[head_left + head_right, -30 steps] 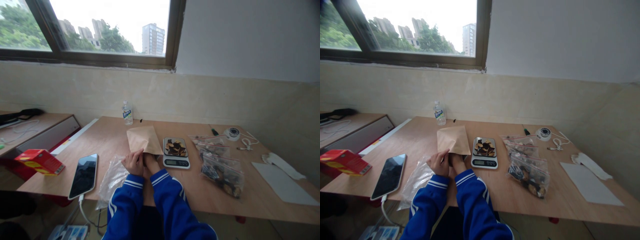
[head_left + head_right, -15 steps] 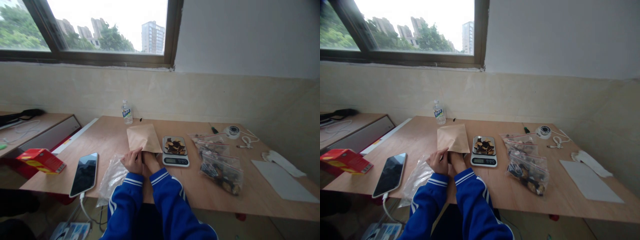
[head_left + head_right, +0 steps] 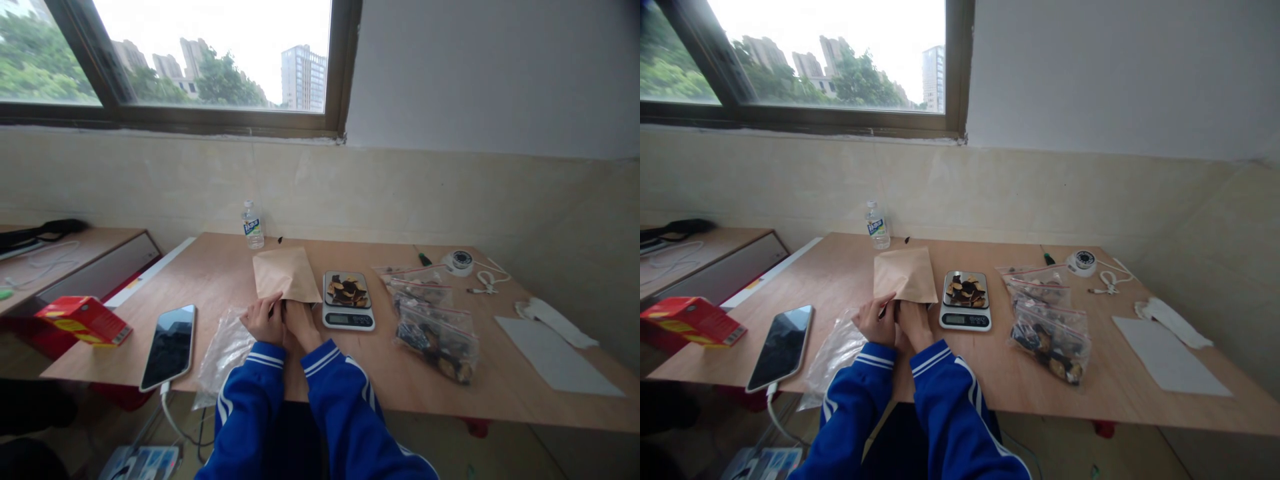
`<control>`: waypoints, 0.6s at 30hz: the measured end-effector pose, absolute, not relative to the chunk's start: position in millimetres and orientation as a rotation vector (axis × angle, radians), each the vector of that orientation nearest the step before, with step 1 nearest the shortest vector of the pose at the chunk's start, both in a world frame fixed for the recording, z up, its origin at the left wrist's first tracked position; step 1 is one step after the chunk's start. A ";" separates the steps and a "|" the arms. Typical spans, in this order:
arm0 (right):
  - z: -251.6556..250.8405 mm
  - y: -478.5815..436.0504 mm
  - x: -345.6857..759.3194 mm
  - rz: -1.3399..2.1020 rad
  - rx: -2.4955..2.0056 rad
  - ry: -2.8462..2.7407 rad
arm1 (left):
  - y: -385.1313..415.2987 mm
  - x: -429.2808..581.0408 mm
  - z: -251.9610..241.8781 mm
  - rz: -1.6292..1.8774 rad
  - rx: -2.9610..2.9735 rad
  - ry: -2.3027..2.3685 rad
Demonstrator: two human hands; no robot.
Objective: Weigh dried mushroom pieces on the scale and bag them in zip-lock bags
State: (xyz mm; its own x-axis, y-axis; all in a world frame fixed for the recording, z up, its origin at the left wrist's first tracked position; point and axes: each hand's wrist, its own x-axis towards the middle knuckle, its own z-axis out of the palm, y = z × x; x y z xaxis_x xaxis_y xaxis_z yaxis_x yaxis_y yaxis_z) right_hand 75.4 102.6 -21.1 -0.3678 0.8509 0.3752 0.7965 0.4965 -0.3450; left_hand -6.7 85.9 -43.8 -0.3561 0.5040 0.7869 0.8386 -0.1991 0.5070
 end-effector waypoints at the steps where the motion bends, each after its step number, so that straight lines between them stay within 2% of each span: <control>1: -19.9 101.2 75.5 0.137 -1.398 -2.236 | 86.0 -6.7 -43.9 -1.578 -1.570 -1.776; 8: -13.3 90.4 77.4 0.178 -1.563 -2.266 | 86.3 -7.0 -41.3 -1.705 -1.632 -1.815; 18: -27.7 65.5 89.4 -0.101 -1.266 -1.958 | 90.1 -9.4 -35.9 -1.913 -1.533 -1.934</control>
